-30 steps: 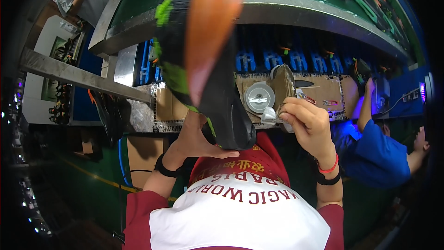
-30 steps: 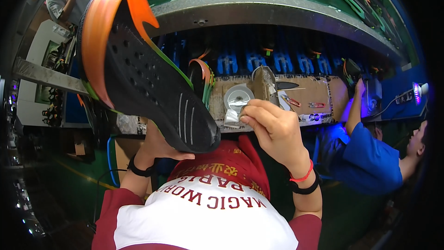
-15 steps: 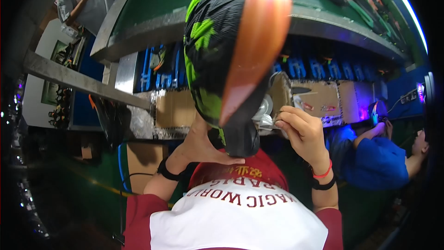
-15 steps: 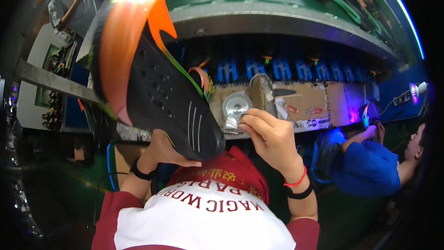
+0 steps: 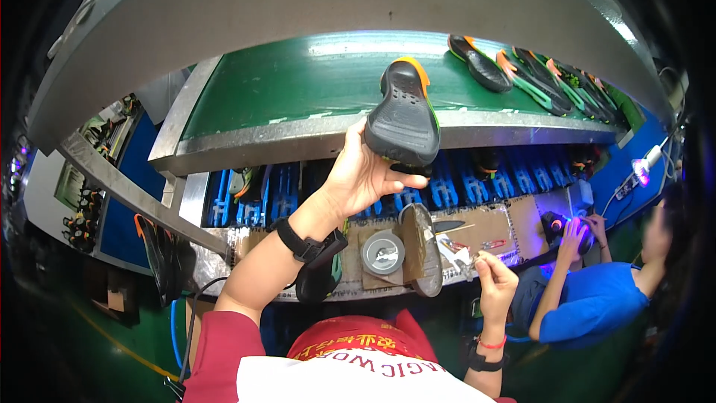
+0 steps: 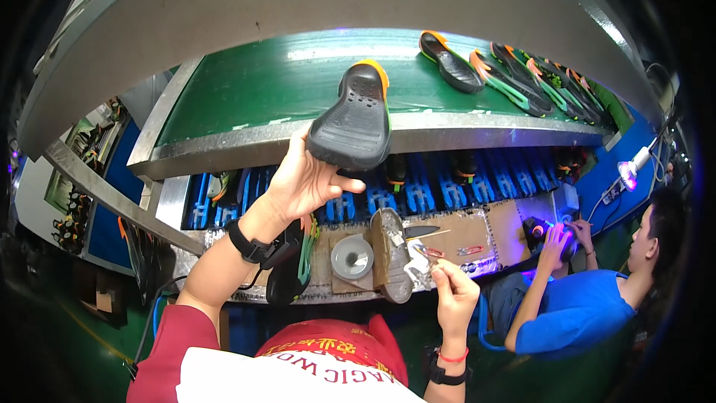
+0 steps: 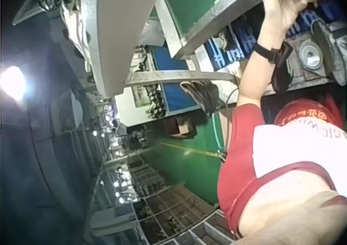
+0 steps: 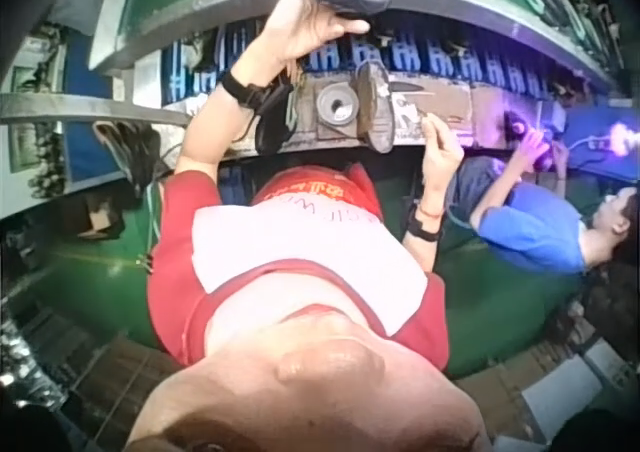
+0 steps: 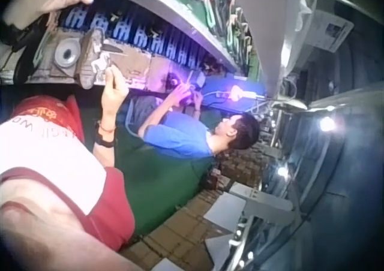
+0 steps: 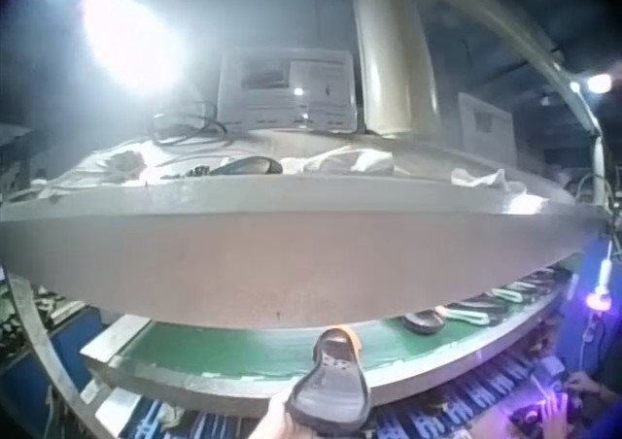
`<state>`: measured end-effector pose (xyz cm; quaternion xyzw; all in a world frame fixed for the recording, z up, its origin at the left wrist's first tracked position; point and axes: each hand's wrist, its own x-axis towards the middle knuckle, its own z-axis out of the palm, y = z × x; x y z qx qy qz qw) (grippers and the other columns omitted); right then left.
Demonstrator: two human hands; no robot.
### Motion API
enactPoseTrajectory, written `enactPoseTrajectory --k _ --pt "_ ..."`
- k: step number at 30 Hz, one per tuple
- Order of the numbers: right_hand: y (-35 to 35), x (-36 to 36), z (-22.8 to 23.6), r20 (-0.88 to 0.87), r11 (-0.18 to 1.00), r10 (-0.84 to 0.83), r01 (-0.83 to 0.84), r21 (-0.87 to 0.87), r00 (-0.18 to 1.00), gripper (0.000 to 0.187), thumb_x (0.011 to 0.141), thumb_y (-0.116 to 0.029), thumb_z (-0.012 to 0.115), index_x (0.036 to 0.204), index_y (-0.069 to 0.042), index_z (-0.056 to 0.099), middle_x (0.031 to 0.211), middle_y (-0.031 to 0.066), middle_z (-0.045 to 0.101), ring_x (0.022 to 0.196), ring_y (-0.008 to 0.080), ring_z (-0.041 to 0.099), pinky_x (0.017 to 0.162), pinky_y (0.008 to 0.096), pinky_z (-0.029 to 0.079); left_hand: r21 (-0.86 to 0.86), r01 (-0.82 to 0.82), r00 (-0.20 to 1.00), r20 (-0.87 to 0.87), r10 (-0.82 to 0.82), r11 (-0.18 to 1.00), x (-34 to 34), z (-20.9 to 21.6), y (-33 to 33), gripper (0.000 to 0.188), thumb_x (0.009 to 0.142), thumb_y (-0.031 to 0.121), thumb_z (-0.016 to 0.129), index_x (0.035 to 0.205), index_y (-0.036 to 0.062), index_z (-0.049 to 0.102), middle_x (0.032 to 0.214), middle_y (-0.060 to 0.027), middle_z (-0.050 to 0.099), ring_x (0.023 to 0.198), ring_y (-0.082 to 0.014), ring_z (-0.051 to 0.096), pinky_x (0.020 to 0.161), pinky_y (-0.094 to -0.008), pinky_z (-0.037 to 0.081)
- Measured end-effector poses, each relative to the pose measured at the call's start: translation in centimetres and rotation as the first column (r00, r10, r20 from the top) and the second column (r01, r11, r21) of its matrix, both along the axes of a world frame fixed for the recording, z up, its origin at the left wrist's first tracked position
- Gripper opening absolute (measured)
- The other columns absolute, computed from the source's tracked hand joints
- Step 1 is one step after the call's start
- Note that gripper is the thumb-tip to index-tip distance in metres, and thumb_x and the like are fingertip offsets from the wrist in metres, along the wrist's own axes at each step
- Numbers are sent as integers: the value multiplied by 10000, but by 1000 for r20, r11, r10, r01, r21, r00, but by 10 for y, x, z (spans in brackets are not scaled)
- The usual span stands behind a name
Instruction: Applying glue to the surface and edges of shoe soles using a brush on a manufacturing assembly line.
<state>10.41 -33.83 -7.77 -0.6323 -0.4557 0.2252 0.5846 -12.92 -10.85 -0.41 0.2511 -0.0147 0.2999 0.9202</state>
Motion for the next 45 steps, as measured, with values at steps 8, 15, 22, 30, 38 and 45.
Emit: enactPoseTrajectory --k 8,15,22,30,38,45 --pt "-3 -9 -13 -120 997 42 -50 -64 992 114 888 0 665 975 72 684 860 29 666 772 81 577 702 218 465 905 -117 479 -309 822 409 50 30 87 340 1010 213 495 1255 -22 487 1196 -189 625 1069 -222 611 939 -278 467" --pt "17 -47 -25 -170 963 239 -256 -85 956 112 874 9 667 959 81 681 941 88 704 820 110 619 748 235 491 534 -497 717 -192 671 684 -5 -24 -6 490 975 167 579 1382 46 335 1253 -119 470 714 -158 587 550 -247 453" --pt "39 -75 -32 -88 927 330 -341 -157 940 134 895 -25 660 980 76 681 925 66 693 817 98 601 738 233 481 400 -914 -270 -718 642 63 -235 -220 -152 387 948 344 541 1256 125 455 949 -15 484 614 -89 458 495 -232 358" --pt "61 -153 -47 19 837 516 -500 -223 856 105 886 -17 656 935 74 671 862 75 681 771 100 582 700 232 460 -13 -815 -318 -826 466 -579 -527 -333 -268 1007 783 776 514 1488 98 277 1486 -147 320 1262 -360 425 1037 -503 392" --pt "67 -219 -36 135 775 610 -553 -307 780 57 845 24 658 878 71 652 812 95 687 705 120 593 664 253 474 -265 -960 134 -716 685 -89 -590 -310 -248 533 845 376 721 1221 29 571 1279 -218 570 1243 -401 484 1026 -649 380" --pt "63 -241 -42 142 759 614 -530 -378 777 61 854 4 661 887 54 673 792 97 691 681 137 612 651 266 484 -307 -943 153 -738 658 -126 -589 -313 -247 386 886 135 685 1212 -4 532 1287 -240 547 1201 -428 522 998 -668 431"
